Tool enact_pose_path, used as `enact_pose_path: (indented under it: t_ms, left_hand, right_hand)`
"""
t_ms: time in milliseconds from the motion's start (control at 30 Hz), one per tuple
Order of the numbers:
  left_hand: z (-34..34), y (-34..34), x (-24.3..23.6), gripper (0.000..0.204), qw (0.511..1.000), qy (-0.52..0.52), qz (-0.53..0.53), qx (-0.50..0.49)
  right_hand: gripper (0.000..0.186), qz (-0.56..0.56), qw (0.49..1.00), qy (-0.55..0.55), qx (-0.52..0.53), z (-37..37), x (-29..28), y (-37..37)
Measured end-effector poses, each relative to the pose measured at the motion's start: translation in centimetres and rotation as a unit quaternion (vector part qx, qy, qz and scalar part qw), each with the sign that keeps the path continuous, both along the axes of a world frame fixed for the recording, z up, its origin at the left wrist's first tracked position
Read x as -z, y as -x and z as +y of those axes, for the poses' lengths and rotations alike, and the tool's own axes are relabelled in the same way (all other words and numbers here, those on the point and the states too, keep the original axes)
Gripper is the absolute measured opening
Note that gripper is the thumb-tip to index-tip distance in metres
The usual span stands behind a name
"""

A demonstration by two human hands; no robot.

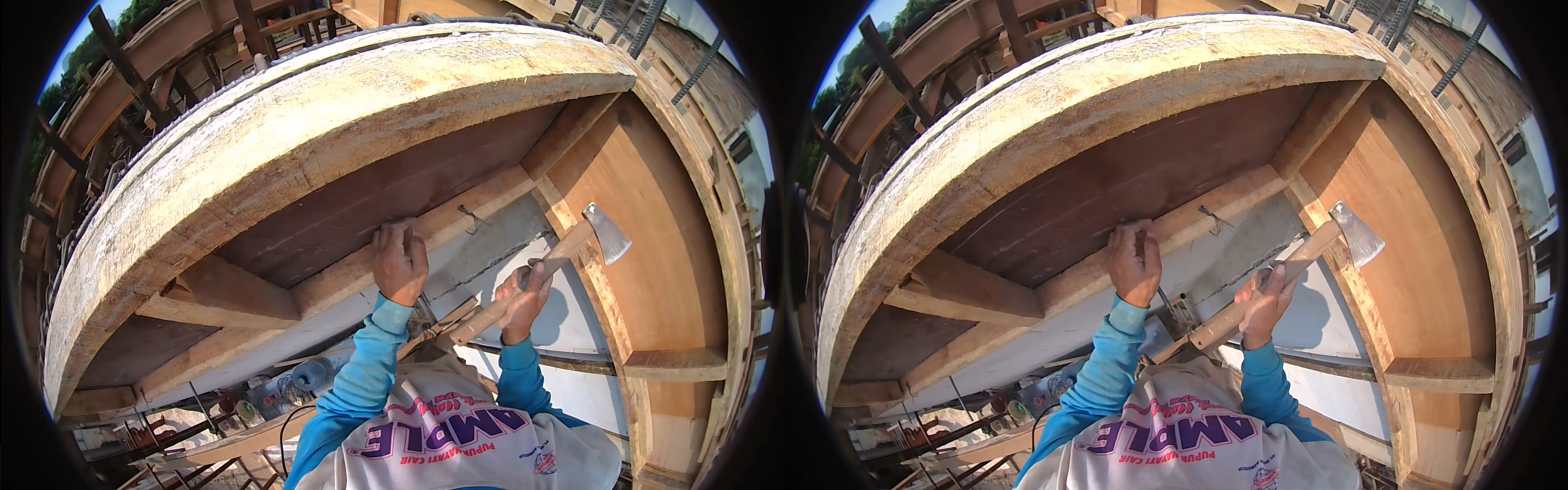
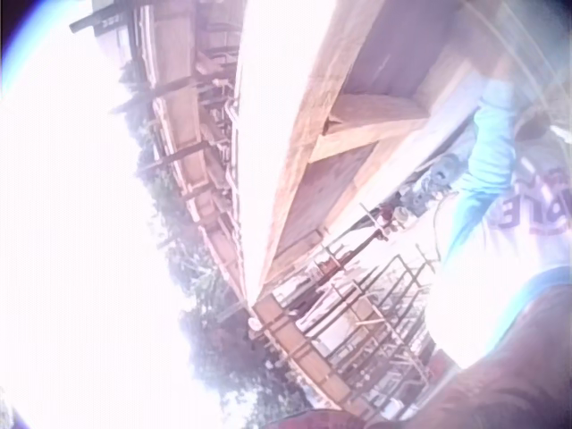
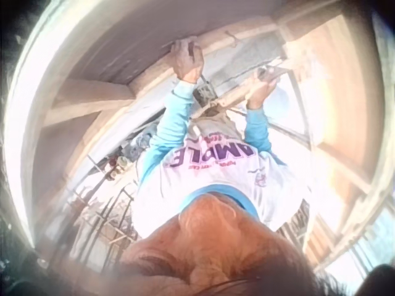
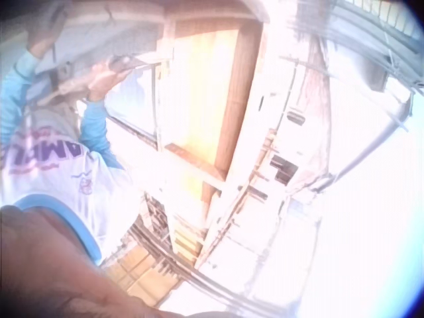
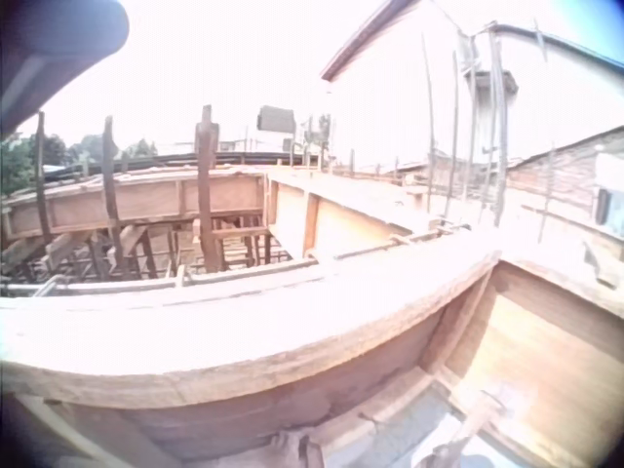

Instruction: The person secures wooden concrete forms by hammering nails into the framework and using wire to tie components together in an active construction zone.

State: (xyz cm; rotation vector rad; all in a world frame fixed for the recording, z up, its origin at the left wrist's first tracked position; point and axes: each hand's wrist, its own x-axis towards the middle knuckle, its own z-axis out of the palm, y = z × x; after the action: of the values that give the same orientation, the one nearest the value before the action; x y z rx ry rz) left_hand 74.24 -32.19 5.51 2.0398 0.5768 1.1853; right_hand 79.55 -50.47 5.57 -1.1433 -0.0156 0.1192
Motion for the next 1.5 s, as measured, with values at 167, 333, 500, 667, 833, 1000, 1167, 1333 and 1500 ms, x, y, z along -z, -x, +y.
enact_pose_path:
  t_ms: [167,333,500,667,833,1000,1167,1333,1500]
  left_hand:
    - [0.3,0.0,0.1,0.015,1.000,-0.002,0.016,0.005]
    - [0.3,0.1,0.3,0.014,1.000,0.015,-0.006,0.003]
    - [0.0,-0.3,0.1,0.015,1.000,-0.003,-0.012,0.006]
    - [0.2,0.5,-0.5,0.015,1.000,0.021,-0.002,0.014]
    - [-0.3,0.2,-0.5,0.015,0.999,0.031,-0.008,0.016]
    - [0.4,-0.3,-0.6,0.014,1.000,0.018,-0.014,0.005]
    - [0.4,0.3,0.5,0.014,0.998,0.037,-0.043,0.015]
    - [0.1,0.2,-0.4,0.014,0.999,0.026,-0.038,0.019]
    - [0.7,0.3,-0.1,0.014,0.998,0.027,-0.046,0.016]
  right_hand:
    - [0.031,0.115,0.953,0.138,-0.243,0.0,-0.5,0.8]
    - [0.030,0.003,0.987,0.094,-0.128,-1.2,-3.0,0.5]
    - [0.026,0.060,0.969,0.160,-0.181,1.3,0.6,3.0]
    - [0.026,0.038,0.923,0.250,-0.290,-0.8,-0.8,1.1]
    - [0.026,-0.059,0.996,0.070,-0.025,0.8,-0.8,2.3]
    - [0.029,-0.003,0.902,0.329,-0.280,-0.7,-0.2,0.4]
    - [0.031,-0.153,0.982,0.108,-0.005,-0.2,-3.9,2.8]
    - [0.038,-0.358,0.766,0.533,0.040,-0.9,2.0,0.9]
    - [0.032,-0.223,0.831,0.464,-0.211,-2.6,-2.5,1.1]
